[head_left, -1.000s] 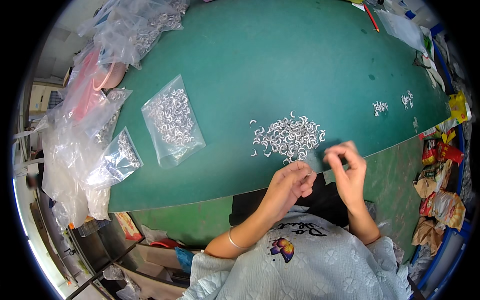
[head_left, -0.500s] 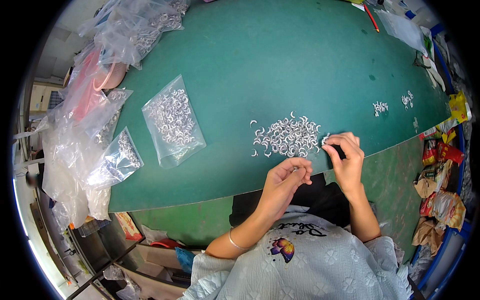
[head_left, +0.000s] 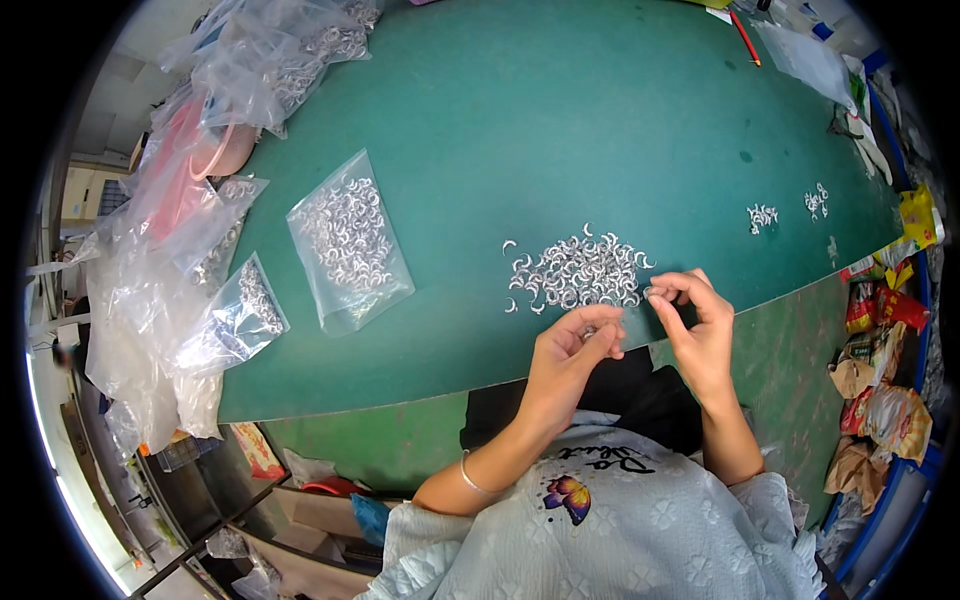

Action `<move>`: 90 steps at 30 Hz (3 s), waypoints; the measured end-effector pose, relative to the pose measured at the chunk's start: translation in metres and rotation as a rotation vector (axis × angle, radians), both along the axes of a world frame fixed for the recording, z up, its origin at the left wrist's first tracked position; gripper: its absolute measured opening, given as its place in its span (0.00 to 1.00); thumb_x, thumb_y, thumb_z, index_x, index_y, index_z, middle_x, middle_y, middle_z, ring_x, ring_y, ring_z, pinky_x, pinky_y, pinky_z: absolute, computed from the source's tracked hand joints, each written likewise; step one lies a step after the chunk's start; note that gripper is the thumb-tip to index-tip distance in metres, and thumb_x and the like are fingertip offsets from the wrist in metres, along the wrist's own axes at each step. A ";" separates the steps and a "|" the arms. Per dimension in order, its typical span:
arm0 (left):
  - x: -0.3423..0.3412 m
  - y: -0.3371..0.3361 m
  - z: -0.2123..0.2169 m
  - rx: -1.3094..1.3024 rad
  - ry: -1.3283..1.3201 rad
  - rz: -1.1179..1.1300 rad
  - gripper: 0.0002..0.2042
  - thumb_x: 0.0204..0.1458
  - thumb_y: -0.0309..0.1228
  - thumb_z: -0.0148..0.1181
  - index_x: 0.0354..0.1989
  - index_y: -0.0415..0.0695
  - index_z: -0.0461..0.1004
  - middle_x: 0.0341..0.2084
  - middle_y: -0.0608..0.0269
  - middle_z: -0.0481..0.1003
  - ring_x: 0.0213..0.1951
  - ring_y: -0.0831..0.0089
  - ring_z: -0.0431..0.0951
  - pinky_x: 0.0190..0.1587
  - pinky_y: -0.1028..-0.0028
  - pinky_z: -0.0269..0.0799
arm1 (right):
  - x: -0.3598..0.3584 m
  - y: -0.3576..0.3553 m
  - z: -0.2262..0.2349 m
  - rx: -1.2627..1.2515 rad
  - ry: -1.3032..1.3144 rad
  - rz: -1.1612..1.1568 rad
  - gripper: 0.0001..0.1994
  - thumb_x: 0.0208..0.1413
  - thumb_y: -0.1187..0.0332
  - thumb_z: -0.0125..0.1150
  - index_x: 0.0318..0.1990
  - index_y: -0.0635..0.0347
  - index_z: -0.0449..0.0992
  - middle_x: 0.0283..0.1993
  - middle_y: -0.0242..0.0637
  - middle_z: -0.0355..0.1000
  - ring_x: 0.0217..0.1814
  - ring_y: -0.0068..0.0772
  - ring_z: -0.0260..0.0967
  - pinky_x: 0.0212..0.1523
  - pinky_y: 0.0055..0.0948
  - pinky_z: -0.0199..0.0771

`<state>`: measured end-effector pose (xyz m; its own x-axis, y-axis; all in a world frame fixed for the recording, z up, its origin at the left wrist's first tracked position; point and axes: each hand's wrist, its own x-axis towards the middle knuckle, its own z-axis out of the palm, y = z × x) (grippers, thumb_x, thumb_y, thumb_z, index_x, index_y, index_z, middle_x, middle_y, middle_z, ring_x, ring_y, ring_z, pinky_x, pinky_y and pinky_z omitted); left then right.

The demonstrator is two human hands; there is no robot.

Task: The person sits at a green workbench and repeatedly picks up small silver metal hooks and screws from a pile. They manually screw the hooks onto the screws one by one, holding the components in their hands. The assembled hardware is placed back onto the table in a growing pile.

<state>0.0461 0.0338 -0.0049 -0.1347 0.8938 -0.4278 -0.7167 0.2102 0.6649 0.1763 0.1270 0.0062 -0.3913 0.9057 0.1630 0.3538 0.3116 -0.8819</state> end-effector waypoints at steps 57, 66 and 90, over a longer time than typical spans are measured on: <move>0.007 -0.007 0.005 0.074 0.171 0.045 0.07 0.48 0.18 0.56 0.36 0.37 0.70 0.28 0.70 0.68 0.31 0.86 0.66 0.35 0.85 0.63 | 0.003 -0.030 0.004 -0.667 0.499 0.142 0.05 0.49 0.82 0.55 0.35 0.69 0.72 0.33 0.35 0.72 0.35 0.19 0.67 0.39 0.18 0.67; 0.003 -0.008 0.007 0.016 -0.180 -0.021 0.03 0.51 0.25 0.48 0.30 0.38 0.65 0.25 0.65 0.66 0.25 0.80 0.62 0.27 0.81 0.58 | 0.005 -0.026 0.000 -0.408 0.260 0.201 0.03 0.46 0.80 0.58 0.31 0.65 0.72 0.31 0.33 0.70 0.30 0.19 0.61 0.31 0.19 0.60; 0.009 -0.012 0.004 0.084 0.326 0.055 0.06 0.50 0.19 0.51 0.37 0.37 0.68 0.26 0.67 0.65 0.26 0.84 0.61 0.29 0.83 0.59 | -0.002 -0.014 -0.008 0.115 0.008 0.097 0.09 0.39 0.84 0.59 0.30 0.65 0.73 0.29 0.37 0.69 0.31 0.31 0.63 0.32 0.24 0.61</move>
